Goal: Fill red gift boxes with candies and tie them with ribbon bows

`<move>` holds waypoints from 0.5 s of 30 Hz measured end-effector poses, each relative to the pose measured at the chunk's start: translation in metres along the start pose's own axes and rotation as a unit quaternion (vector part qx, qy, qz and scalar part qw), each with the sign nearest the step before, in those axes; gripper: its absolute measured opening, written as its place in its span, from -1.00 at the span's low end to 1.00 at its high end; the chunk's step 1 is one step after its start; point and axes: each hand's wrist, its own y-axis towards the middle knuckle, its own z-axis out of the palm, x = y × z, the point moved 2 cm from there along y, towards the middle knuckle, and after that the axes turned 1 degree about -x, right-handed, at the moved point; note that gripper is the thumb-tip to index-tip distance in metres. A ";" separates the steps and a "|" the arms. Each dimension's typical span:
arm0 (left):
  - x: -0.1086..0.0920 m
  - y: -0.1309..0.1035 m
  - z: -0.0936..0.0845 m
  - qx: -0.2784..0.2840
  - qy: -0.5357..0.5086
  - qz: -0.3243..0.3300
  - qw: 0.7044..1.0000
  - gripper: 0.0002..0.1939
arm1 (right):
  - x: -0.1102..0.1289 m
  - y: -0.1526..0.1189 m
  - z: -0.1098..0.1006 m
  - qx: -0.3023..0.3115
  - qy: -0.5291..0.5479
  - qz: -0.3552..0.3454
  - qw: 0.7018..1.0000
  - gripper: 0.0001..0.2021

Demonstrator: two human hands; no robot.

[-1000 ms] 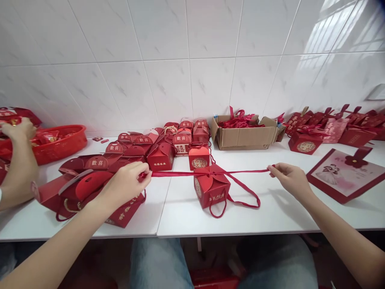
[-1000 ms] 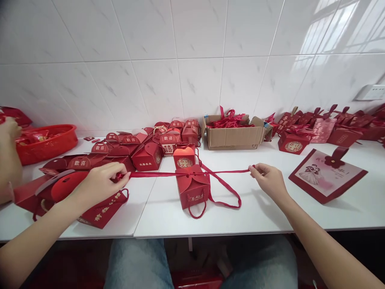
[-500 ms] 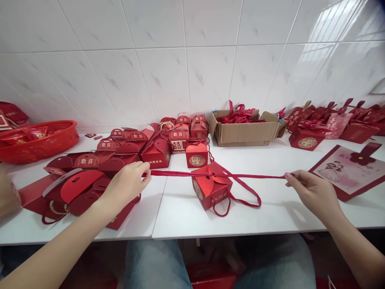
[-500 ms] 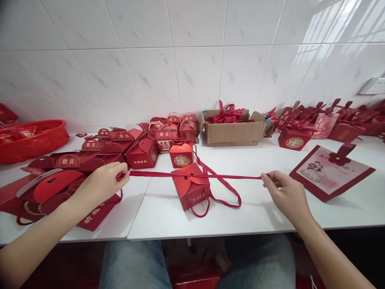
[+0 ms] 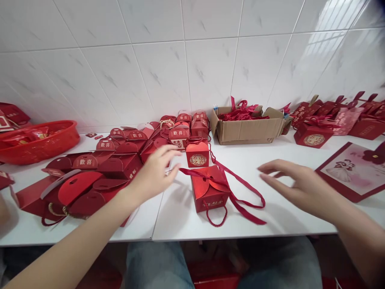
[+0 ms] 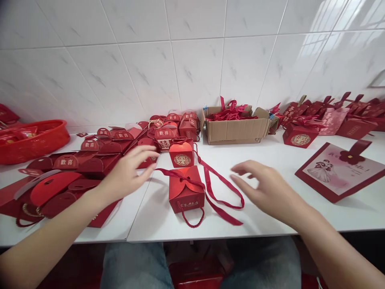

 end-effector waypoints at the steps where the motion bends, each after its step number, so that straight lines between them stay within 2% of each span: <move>1: -0.010 0.000 0.007 0.049 -0.060 -0.002 0.997 -0.72 | 0.012 0.009 0.011 0.060 0.032 -0.014 0.998 -0.64; 2: -0.018 0.000 0.014 0.088 -0.103 -0.006 0.991 -0.73 | 0.021 0.017 0.023 0.116 0.056 -0.030 0.991 -0.62; 4: -0.030 0.001 0.026 0.128 -0.143 -0.008 0.981 -0.78 | 0.034 0.029 0.044 0.176 0.085 -0.055 0.979 -0.61; 7: -0.035 0.001 0.037 0.136 -0.138 -0.018 0.981 -0.83 | 0.036 0.037 0.066 0.203 0.110 -0.075 0.970 -0.63; 11: -0.030 0.000 0.042 0.134 -0.110 -0.042 0.984 -0.81 | 0.027 0.039 0.070 0.233 0.150 -0.070 0.958 -0.70; 15: -0.029 -0.001 0.043 0.138 -0.112 -0.047 0.983 -0.82 | 0.021 0.040 0.059 0.319 0.208 -0.009 0.925 -0.85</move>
